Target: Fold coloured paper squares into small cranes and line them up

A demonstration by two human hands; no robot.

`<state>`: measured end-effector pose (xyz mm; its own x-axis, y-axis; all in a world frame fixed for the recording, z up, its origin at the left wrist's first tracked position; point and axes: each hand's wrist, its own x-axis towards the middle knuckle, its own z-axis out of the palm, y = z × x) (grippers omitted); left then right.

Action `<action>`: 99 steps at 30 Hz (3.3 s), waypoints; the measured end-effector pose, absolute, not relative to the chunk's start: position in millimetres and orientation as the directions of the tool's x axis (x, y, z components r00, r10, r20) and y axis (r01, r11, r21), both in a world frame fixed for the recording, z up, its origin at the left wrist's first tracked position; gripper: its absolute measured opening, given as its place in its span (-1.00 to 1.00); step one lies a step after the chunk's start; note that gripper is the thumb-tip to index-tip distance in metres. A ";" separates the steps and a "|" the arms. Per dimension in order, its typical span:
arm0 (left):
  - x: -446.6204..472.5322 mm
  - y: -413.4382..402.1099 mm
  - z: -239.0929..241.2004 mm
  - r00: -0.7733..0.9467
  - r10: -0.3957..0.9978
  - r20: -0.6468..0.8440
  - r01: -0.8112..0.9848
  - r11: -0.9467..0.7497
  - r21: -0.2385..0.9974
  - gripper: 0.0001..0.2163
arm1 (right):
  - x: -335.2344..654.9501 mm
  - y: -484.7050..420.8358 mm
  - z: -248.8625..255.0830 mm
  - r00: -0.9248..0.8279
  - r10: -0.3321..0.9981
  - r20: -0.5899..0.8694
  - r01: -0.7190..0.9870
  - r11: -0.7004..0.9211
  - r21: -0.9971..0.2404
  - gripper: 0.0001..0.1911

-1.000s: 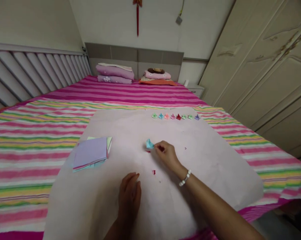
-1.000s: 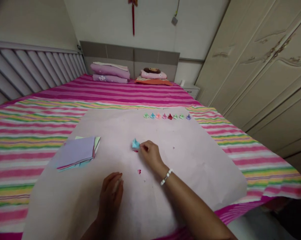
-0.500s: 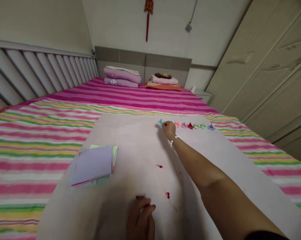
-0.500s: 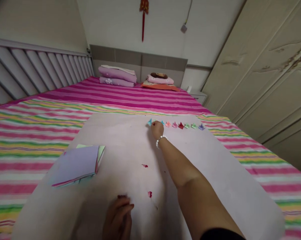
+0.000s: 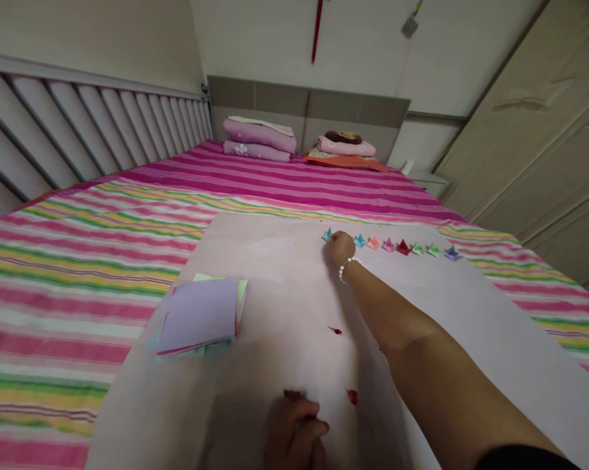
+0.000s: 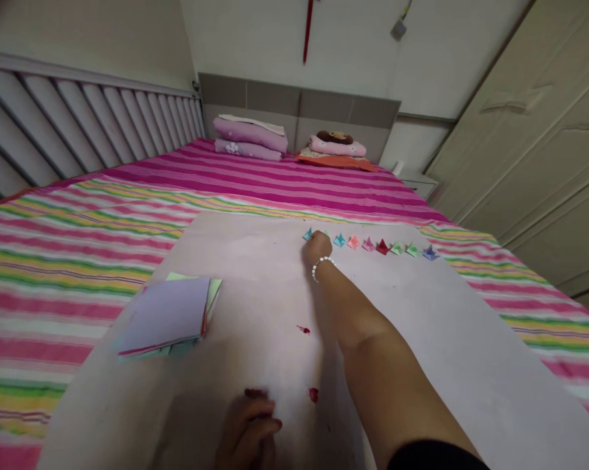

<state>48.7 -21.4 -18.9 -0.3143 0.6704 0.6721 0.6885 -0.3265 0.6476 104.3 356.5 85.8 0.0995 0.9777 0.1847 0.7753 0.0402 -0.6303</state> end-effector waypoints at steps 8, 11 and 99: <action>47.8 -18.4 -1.8 -0.277 0.666 0.693 0.681 -0.372 0.630 -0.73 | 109.7 300.3 103.5 -0.008 0.966 0.257 0.634 0.203 -0.746 -0.72; 43.2 -17.8 4.7 -0.214 0.679 0.703 0.693 -0.402 0.599 -0.73 | 111.6 239.8 100.9 -0.086 0.940 0.329 0.509 0.325 -0.797 -0.81; 6.8 -57.3 143.1 -0.390 0.863 -0.320 -0.640 -0.004 0.768 -0.88 | 173.2 -11.0 103.1 0.008 0.962 0.274 -0.058 0.274 -0.960 -0.54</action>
<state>6.8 -57.3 143.1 -0.3904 0.8630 -0.3205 -0.6403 -0.0044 0.7681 173.2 -11.0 103.1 0.0076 0.9618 0.2736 -0.0583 0.2735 -0.9601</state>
